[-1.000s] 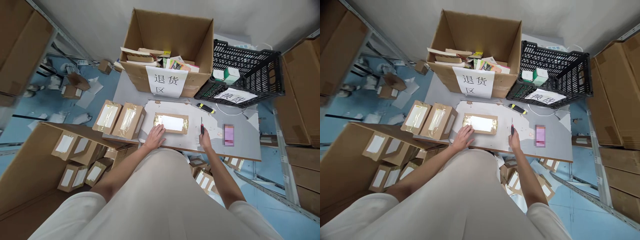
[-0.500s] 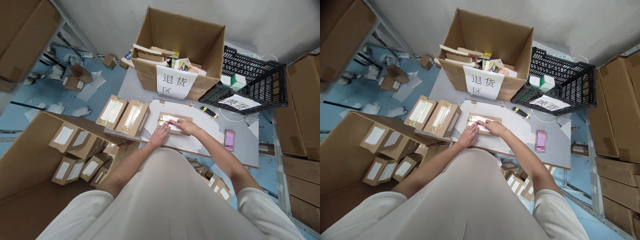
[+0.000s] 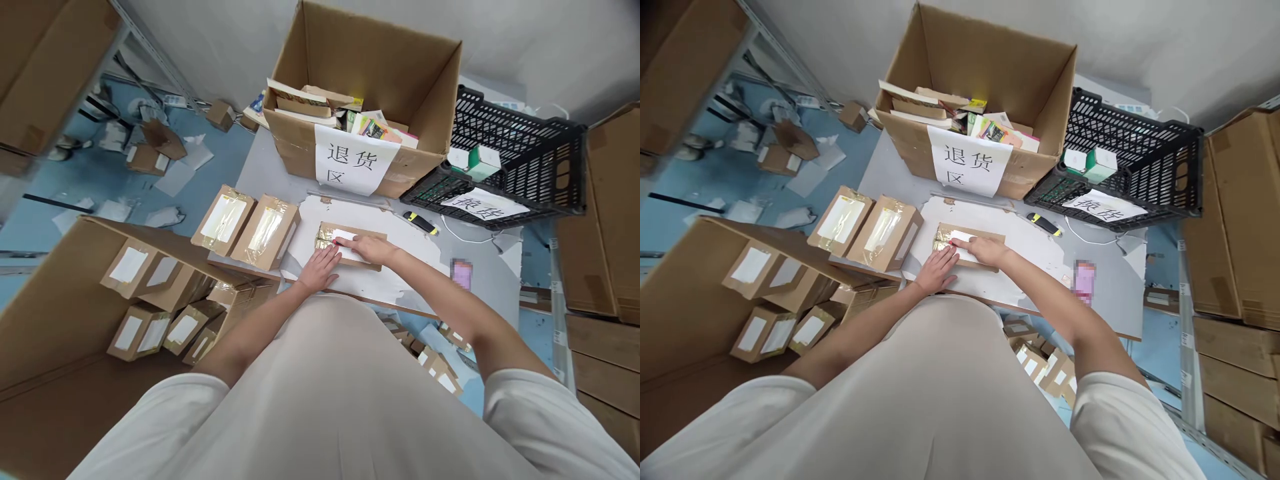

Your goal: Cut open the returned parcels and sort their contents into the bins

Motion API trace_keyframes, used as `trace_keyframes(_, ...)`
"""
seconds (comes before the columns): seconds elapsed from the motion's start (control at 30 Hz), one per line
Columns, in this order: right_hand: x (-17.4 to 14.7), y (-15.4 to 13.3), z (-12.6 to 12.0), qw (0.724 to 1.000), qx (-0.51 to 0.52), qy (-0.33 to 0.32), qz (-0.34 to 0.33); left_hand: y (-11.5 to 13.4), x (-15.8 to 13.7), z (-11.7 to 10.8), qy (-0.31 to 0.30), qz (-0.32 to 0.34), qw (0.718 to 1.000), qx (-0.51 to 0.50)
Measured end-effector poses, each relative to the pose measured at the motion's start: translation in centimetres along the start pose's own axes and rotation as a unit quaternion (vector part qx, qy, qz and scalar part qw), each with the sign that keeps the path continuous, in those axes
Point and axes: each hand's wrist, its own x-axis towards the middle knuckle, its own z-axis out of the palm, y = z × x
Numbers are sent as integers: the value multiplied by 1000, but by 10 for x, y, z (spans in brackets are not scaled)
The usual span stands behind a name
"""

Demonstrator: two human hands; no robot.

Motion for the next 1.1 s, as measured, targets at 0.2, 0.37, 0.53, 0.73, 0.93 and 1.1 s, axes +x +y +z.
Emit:
trace_keyframes(0.2, -3, 3, 1, 1000, -12, -23, 9, -2, 1, 1, -15, 0, 1000, 12)
trace_keyframes(0.37, -7, -6, -3, 998, -47, -29, 26, -3, 2, 1, -11, 3, 1000, 12)
trace_keyframes(0.53, -12, -19, -11, 996, -57, -15, 59, -4, 2, 3, -13, 12, 1000, 10)
trace_keyframes(0.73, -11, -19, -12, 995, -67, -32, 64, -3, 2, 5, -13, 10, 1000, 8)
trace_keyframes(0.93, -41, -2, -12, 990, -77, -69, 97, -1, 6, 9, -5, 0, 1000, 16)
trace_keyframes(1.1, -95, 19, 2, 981, -107, -77, 143, -3, 11, 14, 10, -18, 1000, 10)
